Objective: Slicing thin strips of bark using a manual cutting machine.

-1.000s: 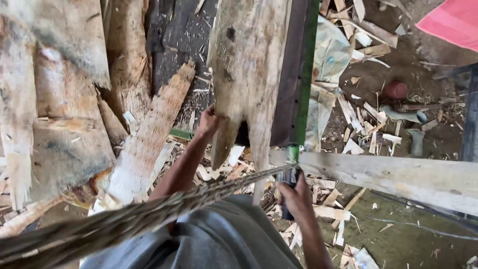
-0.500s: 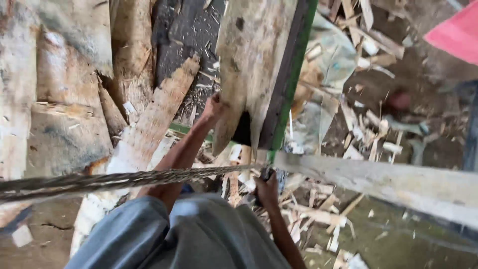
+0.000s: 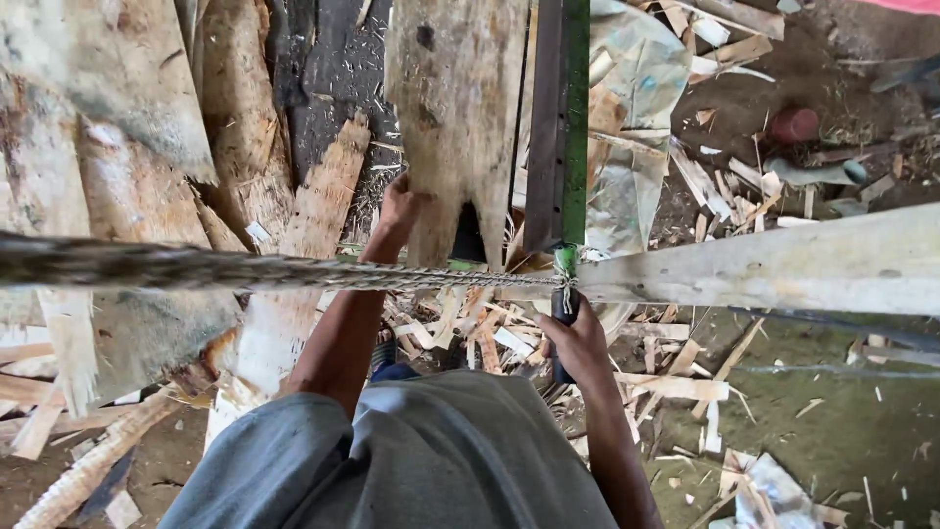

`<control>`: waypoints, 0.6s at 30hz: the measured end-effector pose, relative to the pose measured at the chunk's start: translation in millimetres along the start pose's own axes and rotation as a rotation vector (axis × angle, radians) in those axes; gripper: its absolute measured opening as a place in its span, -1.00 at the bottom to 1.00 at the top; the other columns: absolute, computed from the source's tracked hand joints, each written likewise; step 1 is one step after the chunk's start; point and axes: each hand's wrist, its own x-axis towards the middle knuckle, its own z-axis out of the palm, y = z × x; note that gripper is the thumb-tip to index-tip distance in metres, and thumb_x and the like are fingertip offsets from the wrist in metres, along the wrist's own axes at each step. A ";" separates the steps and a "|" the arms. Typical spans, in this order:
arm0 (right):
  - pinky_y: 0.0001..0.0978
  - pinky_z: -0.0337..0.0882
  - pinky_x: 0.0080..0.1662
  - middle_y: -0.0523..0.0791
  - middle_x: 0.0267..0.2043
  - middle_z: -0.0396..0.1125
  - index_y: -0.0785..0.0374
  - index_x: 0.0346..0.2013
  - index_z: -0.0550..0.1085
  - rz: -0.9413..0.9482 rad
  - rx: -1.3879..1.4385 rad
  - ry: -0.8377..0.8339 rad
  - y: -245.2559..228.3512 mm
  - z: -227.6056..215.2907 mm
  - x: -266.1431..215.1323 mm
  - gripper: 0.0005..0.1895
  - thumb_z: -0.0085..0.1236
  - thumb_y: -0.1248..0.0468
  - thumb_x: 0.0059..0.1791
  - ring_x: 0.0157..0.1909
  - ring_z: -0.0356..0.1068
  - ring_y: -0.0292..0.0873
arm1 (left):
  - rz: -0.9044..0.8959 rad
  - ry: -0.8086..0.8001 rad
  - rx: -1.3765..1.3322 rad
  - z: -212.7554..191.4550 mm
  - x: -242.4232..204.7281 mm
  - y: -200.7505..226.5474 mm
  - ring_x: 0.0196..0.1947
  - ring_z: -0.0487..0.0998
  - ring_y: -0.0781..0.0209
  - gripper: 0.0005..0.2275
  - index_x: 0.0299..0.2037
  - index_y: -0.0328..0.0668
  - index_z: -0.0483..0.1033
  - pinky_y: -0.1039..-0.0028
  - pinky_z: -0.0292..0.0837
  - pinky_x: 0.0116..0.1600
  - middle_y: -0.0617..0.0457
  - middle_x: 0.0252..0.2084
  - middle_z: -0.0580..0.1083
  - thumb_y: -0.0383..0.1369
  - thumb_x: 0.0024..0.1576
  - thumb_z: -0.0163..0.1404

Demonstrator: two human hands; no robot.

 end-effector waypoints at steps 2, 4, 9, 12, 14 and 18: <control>-0.28 0.47 -0.41 -0.02 -0.39 0.41 0.35 -0.06 0.40 -0.057 0.086 -0.006 -0.4 4.2 -3.4 -0.53 0.29 0.09 -0.08 -0.47 0.43 -0.18 | 0.069 -0.009 0.065 -17.9 -7.6 -6.0 -0.06 0.60 0.10 -0.56 0.14 -0.32 0.51 0.26 0.54 0.13 -0.08 0.03 0.61 -0.54 -0.01 0.10; -0.31 0.47 -0.46 -0.03 -0.40 0.40 0.30 -0.06 0.40 0.095 0.412 -0.050 -8.0 6.9 -14.9 -0.55 0.20 0.03 -0.05 -0.50 0.41 -0.17 | 0.088 -0.041 -0.018 -42.1 -18.1 -32.0 -0.06 0.59 0.03 -0.49 0.17 -0.38 0.46 0.18 0.56 0.11 -0.13 0.02 0.59 -0.48 -0.06 0.11; -0.38 0.51 -0.36 -0.03 -0.32 0.42 0.37 0.10 0.38 -0.031 0.804 0.021 104.3 55.1 29.3 -0.44 0.06 -0.08 0.10 -0.40 0.44 -0.19 | 0.199 -0.258 -0.372 -92.0 -54.6 -73.8 0.06 0.56 -0.12 -0.42 0.30 -0.45 0.32 0.06 0.50 0.23 -0.29 0.08 0.54 -0.16 0.16 0.05; -0.45 0.51 -0.30 -0.13 -0.15 0.41 0.31 0.28 0.27 0.032 0.614 0.047 137.3 110.0 56.6 -0.44 0.11 0.02 0.12 -0.25 0.44 -0.32 | 0.089 -0.190 -0.350 -77.1 -68.2 -59.6 0.10 0.50 -0.11 -0.41 0.27 -0.37 0.34 0.03 0.42 0.28 -0.25 0.12 0.49 -0.02 0.18 -0.02; -0.46 0.54 -0.28 -0.23 -0.05 0.41 0.22 0.36 0.18 0.185 0.466 -0.032 127.8 139.3 59.3 -0.36 0.17 0.06 0.09 -0.16 0.45 -0.42 | 0.022 -0.138 -0.340 -77.1 -68.6 -71.5 0.13 0.46 -0.10 -0.39 0.25 -0.31 0.36 0.02 0.37 0.31 -0.23 0.15 0.46 0.07 0.20 -0.07; -0.29 0.56 -0.37 -0.01 -0.20 0.41 0.27 0.36 0.13 0.212 0.813 -0.198 123.9 172.9 59.1 -0.18 0.32 0.19 -0.11 -0.32 0.44 -0.14 | -0.089 -0.034 -0.325 -132.4 -45.8 -151.5 0.18 0.38 -0.07 -0.33 0.22 -0.21 0.38 -0.01 0.28 0.37 -0.19 0.21 0.40 0.26 0.22 -0.17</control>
